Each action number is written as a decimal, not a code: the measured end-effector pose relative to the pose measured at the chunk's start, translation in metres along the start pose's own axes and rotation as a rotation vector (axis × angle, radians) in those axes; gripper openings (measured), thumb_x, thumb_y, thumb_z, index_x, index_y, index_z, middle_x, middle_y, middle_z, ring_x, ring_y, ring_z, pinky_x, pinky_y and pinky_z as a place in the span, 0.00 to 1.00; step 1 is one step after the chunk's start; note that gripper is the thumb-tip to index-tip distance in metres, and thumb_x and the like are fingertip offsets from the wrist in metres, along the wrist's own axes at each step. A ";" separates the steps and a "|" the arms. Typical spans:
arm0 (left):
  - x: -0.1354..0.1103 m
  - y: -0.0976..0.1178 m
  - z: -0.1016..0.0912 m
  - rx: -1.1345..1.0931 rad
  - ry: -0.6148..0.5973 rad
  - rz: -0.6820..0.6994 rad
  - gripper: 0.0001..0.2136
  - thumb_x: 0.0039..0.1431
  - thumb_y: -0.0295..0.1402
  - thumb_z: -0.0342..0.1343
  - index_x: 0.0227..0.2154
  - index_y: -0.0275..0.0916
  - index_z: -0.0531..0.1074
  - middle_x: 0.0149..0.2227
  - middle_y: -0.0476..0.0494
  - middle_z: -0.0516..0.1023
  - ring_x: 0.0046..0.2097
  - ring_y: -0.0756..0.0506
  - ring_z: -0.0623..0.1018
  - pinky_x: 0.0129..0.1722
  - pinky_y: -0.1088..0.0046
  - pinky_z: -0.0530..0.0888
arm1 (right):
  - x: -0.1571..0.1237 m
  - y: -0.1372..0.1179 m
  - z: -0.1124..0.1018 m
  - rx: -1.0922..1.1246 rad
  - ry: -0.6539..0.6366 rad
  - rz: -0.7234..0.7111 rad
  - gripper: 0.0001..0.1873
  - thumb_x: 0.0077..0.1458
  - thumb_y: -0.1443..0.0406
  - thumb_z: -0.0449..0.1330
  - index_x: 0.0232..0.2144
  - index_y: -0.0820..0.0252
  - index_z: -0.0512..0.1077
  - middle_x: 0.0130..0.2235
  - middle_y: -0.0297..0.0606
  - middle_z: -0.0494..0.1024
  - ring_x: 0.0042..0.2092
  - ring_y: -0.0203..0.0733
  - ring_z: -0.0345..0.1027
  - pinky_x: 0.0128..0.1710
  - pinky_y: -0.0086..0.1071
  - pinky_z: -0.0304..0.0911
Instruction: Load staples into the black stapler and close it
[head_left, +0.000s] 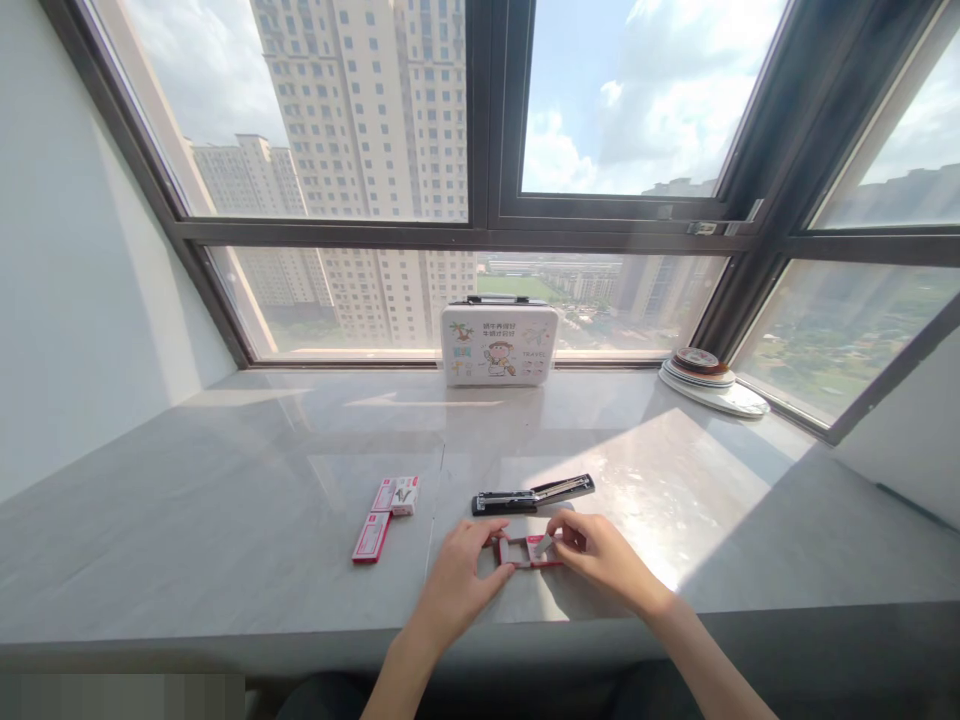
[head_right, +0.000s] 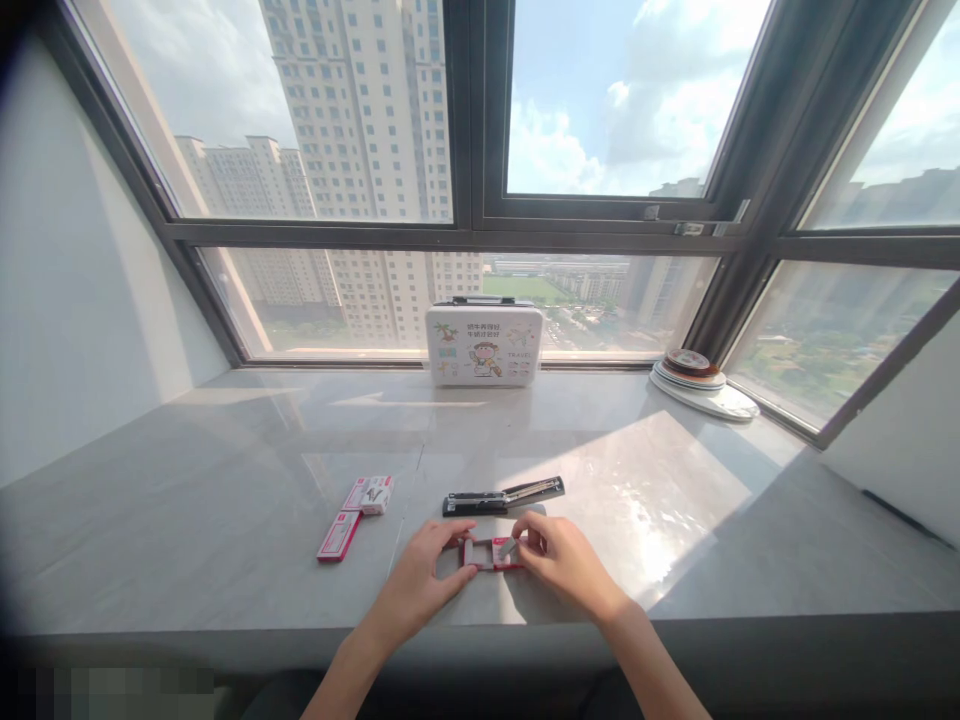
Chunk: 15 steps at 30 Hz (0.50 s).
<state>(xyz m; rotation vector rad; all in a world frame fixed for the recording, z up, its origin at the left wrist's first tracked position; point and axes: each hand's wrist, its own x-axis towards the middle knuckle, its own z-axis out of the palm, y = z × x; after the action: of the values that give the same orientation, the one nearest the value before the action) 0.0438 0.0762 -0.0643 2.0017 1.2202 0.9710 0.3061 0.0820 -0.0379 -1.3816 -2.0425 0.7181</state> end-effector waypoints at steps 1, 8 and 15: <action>0.000 0.001 -0.001 0.000 0.003 0.005 0.25 0.56 0.31 0.65 0.57 0.51 0.72 0.50 0.47 0.77 0.51 0.42 0.76 0.55 0.65 0.72 | -0.004 0.005 0.000 0.017 0.014 0.010 0.08 0.62 0.63 0.57 0.39 0.56 0.76 0.25 0.28 0.69 0.29 0.37 0.63 0.30 0.29 0.53; 0.004 0.003 0.002 0.061 0.070 -0.126 0.12 0.64 0.41 0.58 0.48 0.47 0.76 0.36 0.49 0.80 0.36 0.45 0.76 0.40 0.69 0.71 | -0.014 0.011 0.001 0.117 0.000 0.049 0.19 0.62 0.56 0.60 0.52 0.56 0.76 0.29 0.31 0.73 0.29 0.38 0.64 0.30 0.30 0.57; 0.010 0.014 0.026 -0.010 0.077 -0.163 0.07 0.66 0.39 0.53 0.40 0.45 0.75 0.33 0.50 0.81 0.34 0.45 0.77 0.37 0.71 0.68 | -0.011 -0.009 0.004 0.036 -0.014 0.037 0.16 0.59 0.57 0.65 0.48 0.50 0.81 0.37 0.34 0.81 0.33 0.40 0.70 0.35 0.31 0.61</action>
<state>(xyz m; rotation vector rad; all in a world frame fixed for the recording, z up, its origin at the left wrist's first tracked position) 0.0747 0.0771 -0.0652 1.8392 1.3942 0.9787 0.3014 0.0685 -0.0362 -1.4009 -2.0097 0.7794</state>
